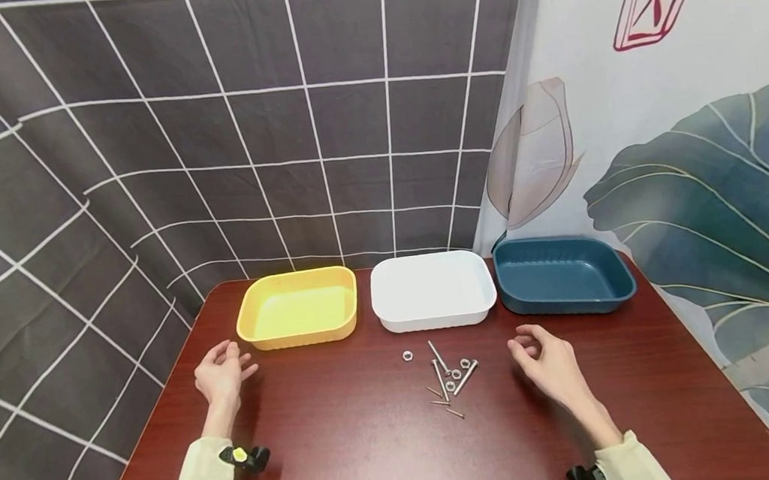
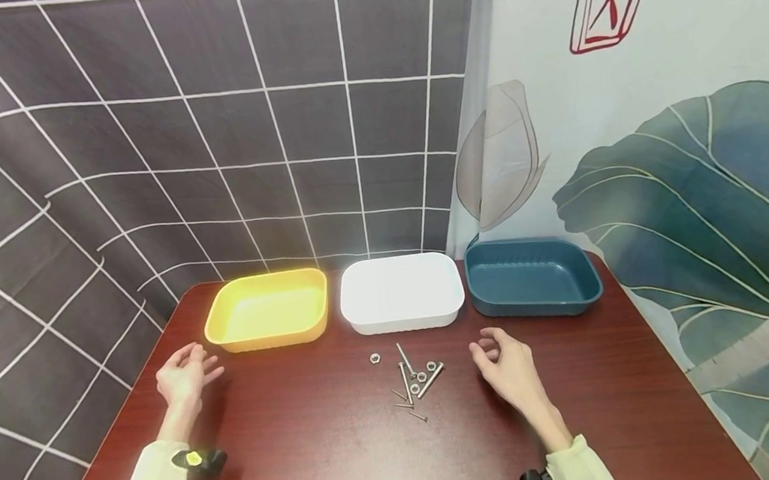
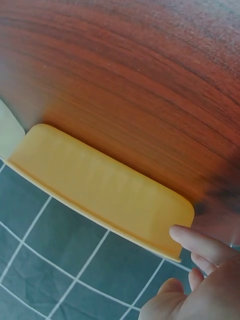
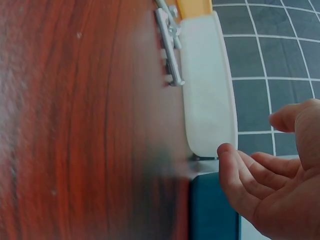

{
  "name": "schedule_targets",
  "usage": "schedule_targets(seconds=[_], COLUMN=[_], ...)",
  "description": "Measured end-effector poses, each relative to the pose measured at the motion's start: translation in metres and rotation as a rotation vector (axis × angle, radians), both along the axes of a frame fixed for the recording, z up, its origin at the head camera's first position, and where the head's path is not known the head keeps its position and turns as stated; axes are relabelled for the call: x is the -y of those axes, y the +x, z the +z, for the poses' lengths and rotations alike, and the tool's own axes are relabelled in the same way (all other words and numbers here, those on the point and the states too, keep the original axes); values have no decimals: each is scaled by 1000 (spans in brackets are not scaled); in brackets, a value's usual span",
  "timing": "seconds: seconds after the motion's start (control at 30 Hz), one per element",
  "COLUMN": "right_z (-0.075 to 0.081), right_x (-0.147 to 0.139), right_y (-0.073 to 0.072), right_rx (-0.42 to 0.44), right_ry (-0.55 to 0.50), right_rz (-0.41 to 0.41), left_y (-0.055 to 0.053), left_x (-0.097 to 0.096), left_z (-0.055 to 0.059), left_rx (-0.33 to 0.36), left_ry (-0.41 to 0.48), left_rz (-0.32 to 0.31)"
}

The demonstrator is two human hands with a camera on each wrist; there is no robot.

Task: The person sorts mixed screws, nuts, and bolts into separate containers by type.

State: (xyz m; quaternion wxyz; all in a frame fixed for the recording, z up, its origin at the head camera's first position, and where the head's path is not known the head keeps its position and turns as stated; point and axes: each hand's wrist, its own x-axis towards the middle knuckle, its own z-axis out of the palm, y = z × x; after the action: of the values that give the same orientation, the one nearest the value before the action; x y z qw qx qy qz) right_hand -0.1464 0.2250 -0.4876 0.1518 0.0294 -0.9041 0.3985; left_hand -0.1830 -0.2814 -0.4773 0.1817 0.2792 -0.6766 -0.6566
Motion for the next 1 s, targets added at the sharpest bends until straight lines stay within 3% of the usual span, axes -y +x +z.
schedule_targets(seconds=[0.3,0.7,1.0], right_z=[-6,-9,-14], right_x=[5,18,26], right_y=[4,11,14], right_rx=[35,83,112], right_ry=[-21,-119,-135], right_rz=[-23,-11,-27], left_y=[-7,-20,-25], left_x=[5,3,3], left_z=[-1,-5,-5], left_rx=[32,29,57], left_ry=[75,107,131], left_rz=[2,-2,0])
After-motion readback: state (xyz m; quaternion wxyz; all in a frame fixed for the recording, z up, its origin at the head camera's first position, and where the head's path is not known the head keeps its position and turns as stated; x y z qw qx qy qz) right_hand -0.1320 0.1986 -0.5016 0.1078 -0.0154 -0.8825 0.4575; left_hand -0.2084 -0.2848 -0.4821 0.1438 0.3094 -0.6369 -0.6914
